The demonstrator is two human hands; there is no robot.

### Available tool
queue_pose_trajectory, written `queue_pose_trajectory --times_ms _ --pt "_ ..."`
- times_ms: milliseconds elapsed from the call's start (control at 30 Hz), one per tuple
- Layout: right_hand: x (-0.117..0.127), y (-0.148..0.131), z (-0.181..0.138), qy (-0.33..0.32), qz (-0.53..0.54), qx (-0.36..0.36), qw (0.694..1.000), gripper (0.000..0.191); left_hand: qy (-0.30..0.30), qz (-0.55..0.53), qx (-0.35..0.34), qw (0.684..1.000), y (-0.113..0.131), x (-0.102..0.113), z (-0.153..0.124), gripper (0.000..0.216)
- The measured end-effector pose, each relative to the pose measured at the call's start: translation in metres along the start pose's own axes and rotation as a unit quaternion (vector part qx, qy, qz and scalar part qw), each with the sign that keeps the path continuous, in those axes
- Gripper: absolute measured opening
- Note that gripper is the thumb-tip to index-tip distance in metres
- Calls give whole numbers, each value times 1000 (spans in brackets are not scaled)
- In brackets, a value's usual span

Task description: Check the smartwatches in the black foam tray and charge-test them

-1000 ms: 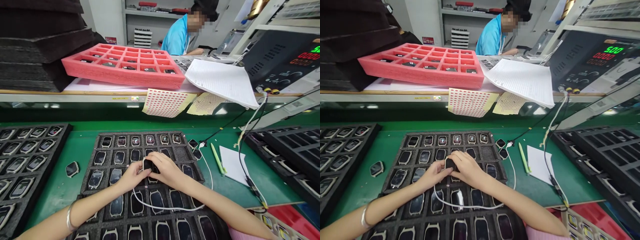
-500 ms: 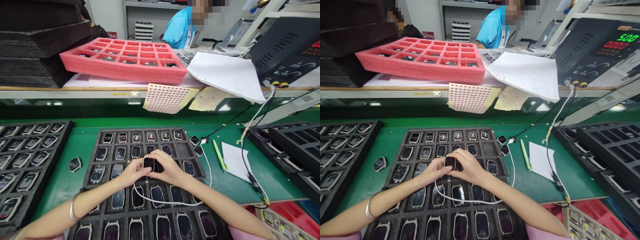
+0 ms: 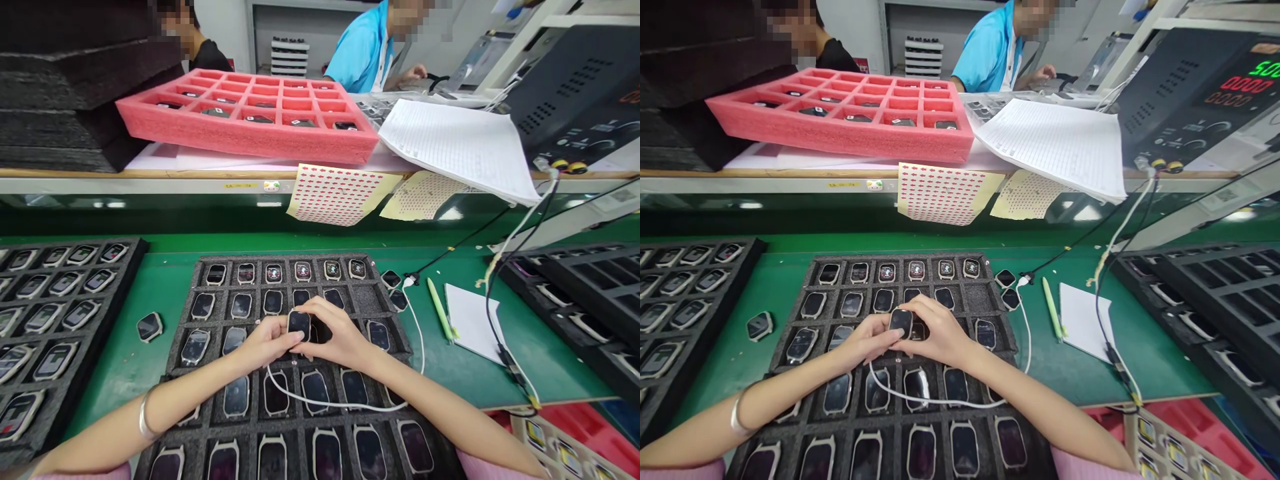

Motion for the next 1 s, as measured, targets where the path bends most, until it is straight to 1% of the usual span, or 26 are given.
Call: queue_pose_trajectory --times_ms 67,133,200,267,367,500,700,800,900,1000 --pt "0 3 1 5 47 -25 999 47 -13 -24 22 999 -2 -1 -1 32" --pt "0 7 2 5 123 -50 991 46 -25 -46 37 998 -3 -2 -2 31" --pt "-1 10 4 -4 222 -78 972 42 -36 -69 42 996 -2 -3 -1 30" --pt "-3 14 5 -14 298 -111 948 37 -50 -105 44 992 0 -4 0 29" --pt "-6 20 5 -10 336 -157 929 32 -77 -153 54 984 3 -6 1 28" --pt "-9 23 4 -4 370 -166 914 31 -84 -152 57 983 4 -6 1 28" --pt "-9 18 4 -10 380 -125 917 30 -102 -117 44 987 6 -7 -3 30" --pt "-5 14 4 -25 359 -91 929 29 -87 -75 19 993 8 -5 -3 29" --pt "1 9 4 -45 290 -60 954 36 -46 -3 -16 999 11 -2 -1 27" --pt "4 7 3 -42 187 -57 980 42 -19 57 -32 998 9 1 0 31"
Point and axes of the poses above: each hand's wrist, its own z-axis towards the middle knuckle, its own x-axis out of the back of the hand, y = z × x, the point moved 5 cm from there along z, towards the middle knuckle, and after that the axes turned 1 degree about y, right-handed, at the moved point
